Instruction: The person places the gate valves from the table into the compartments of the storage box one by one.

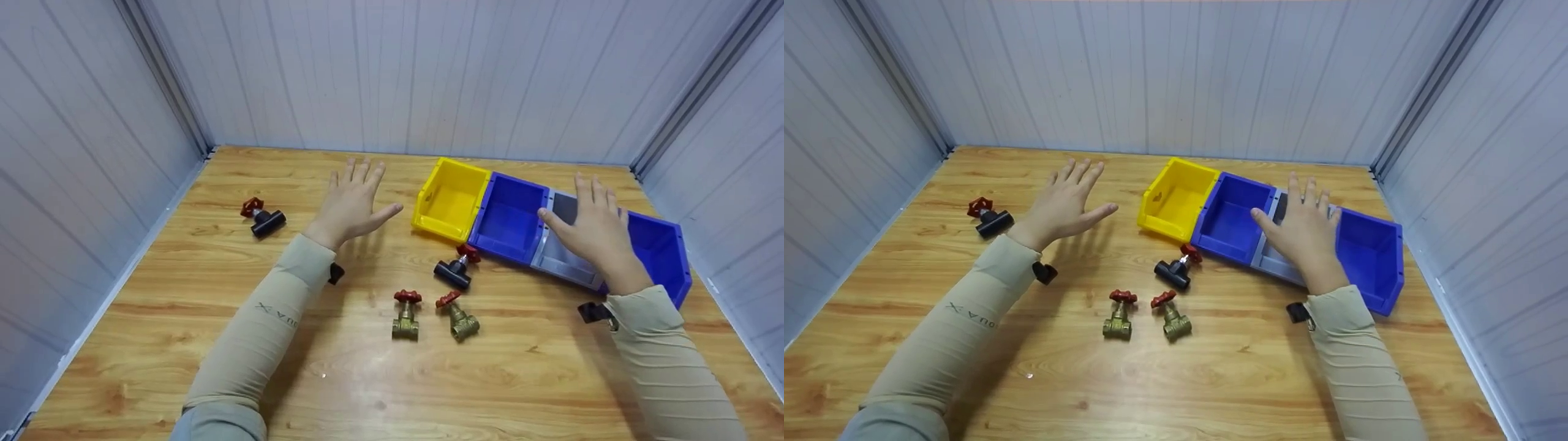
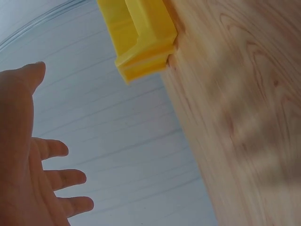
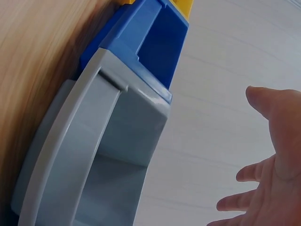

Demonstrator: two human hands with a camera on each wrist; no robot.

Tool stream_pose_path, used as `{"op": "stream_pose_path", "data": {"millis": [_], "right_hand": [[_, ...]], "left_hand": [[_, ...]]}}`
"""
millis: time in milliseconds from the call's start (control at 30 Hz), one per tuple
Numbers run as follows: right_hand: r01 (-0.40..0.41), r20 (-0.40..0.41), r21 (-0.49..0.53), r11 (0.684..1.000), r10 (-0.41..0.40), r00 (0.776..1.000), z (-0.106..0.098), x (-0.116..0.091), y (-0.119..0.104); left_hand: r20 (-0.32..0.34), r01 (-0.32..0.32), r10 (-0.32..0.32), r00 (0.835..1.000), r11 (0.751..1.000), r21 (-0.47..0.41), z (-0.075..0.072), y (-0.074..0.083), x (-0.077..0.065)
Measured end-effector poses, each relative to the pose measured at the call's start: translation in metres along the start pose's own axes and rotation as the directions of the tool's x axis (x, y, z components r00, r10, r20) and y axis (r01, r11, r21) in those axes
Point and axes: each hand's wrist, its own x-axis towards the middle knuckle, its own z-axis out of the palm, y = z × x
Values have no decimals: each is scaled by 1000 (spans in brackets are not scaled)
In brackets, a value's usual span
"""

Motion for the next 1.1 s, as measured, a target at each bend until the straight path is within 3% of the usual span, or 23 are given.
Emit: {"op": "stream_pose_path", "data": {"millis": [667,1100], "right_hand": [[-36,-3,28,999,36,999,-9,-4,30],[-63,-24,49,997,64,998,-10,-11,52]], "left_hand": [[-26,-38,34,999,987,-159,15,18,19],[6,13,-11,1000,934,-358,28,35,37]]}}
